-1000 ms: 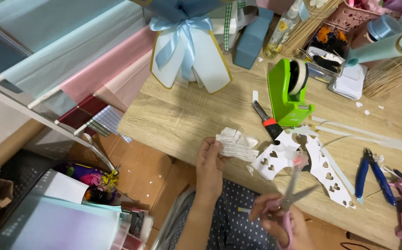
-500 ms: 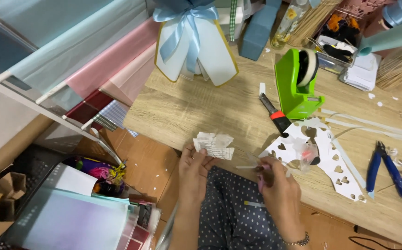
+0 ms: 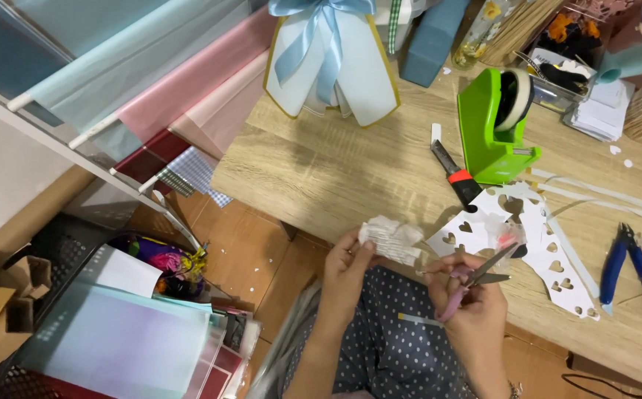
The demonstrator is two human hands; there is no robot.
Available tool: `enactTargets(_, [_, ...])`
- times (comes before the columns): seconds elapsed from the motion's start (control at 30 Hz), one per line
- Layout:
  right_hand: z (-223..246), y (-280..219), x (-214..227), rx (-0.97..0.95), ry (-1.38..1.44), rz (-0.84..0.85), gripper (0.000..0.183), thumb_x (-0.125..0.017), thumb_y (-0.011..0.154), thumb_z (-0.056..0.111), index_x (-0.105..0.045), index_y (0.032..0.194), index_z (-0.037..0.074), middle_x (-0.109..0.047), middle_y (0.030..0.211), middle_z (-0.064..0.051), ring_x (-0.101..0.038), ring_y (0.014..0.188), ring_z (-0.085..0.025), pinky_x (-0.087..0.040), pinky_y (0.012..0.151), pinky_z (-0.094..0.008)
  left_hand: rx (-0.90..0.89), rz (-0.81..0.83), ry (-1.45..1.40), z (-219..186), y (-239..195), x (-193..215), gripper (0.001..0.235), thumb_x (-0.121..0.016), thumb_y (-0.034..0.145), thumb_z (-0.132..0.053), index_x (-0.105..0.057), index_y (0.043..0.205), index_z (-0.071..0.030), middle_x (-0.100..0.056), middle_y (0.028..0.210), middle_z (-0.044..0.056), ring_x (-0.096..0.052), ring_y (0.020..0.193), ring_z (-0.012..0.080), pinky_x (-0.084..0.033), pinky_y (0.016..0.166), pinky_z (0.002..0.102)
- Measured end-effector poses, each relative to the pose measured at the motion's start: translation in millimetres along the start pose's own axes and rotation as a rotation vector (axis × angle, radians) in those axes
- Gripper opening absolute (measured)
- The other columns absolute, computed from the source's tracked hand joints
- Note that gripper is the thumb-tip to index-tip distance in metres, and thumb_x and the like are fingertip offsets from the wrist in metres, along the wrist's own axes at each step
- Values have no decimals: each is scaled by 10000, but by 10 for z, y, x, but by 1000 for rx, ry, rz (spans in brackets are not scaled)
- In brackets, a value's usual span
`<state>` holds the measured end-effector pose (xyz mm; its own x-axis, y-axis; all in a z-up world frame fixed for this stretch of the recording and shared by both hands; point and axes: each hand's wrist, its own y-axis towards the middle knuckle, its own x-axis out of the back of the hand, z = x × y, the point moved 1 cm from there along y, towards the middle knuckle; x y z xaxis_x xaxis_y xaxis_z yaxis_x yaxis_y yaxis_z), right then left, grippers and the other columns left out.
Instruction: Cutting out paper heart shapes and assembling them into a decoration using scissors and a hot glue gun.
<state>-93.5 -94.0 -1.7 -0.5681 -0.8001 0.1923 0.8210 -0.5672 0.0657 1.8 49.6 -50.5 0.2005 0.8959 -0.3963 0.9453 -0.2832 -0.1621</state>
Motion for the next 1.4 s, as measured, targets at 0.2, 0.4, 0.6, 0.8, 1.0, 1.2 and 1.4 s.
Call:
enactTargets(0.2, [194,96,-89,167,-453,33,365,-768,860,47,-624,1189,113,-758,1006,48,-476,556,-67,-448,548,-225,81,283,38,-161,-198,-309,375,-625,981,-151,-618,1338,-35,-718,1235,79,-672,1128,151,-540,981,283])
enactTargets(0.4, [169,86,-130,21,-395,70,395,-779,856,66,-592,1190,163,-727,956,66,-462,545,-82,-439,600,-231,72,181,124,33,-135,-228,228,-663,984,-218,-724,1159,-83,-710,950,-8,-630,872,79,-493,797,221])
enactTargets(0.6, [48,-25,315,210,-169,331,160,-745,830,43,-607,872,111,-705,871,-5,-685,753,-103,-598,687,-181,112,43,85,-59,-95,-139,143,-670,977,-222,-718,1022,-95,-702,889,-1,-626,823,99,-502,739,241])
enactTargets(0.8, [-594,-313,671,-303,-593,603,455,-815,804,190,-694,1240,242,-777,1219,9,-840,936,-120,-694,972,-261,3,-148,107,-35,37,135,132,-689,969,-209,-713,1034,-97,-671,882,-27,-578,801,81,-474,736,226])
enactTargets(1.0, [-1312,-503,570,15,-779,468,502,-751,821,63,-589,1285,161,-723,1179,-125,-730,1080,-269,-658,932,-443,38,-318,42,-211,50,297,213,-708,940,-258,-707,1077,-95,-700,965,-3,-618,898,94,-506,843,233])
enactTargets(1.2, [-1372,-512,408,190,-800,429,538,-786,732,50,-619,1229,170,-733,1101,-33,-706,1039,-231,-620,803,-401,128,-377,118,-426,-25,250,183,-713,941,-296,-703,1021,-132,-559,772,-50,-497,707,65,-394,664,208])
enactTargets(1.4, [-414,-358,482,-78,39,694,331,-782,850,17,-627,1137,75,-747,947,-51,-743,779,-134,-671,723,-258,115,-349,65,-264,9,222,238,-726,924,-224,-722,1115,-82,-696,882,21,-647,797,124,-523,704,250])
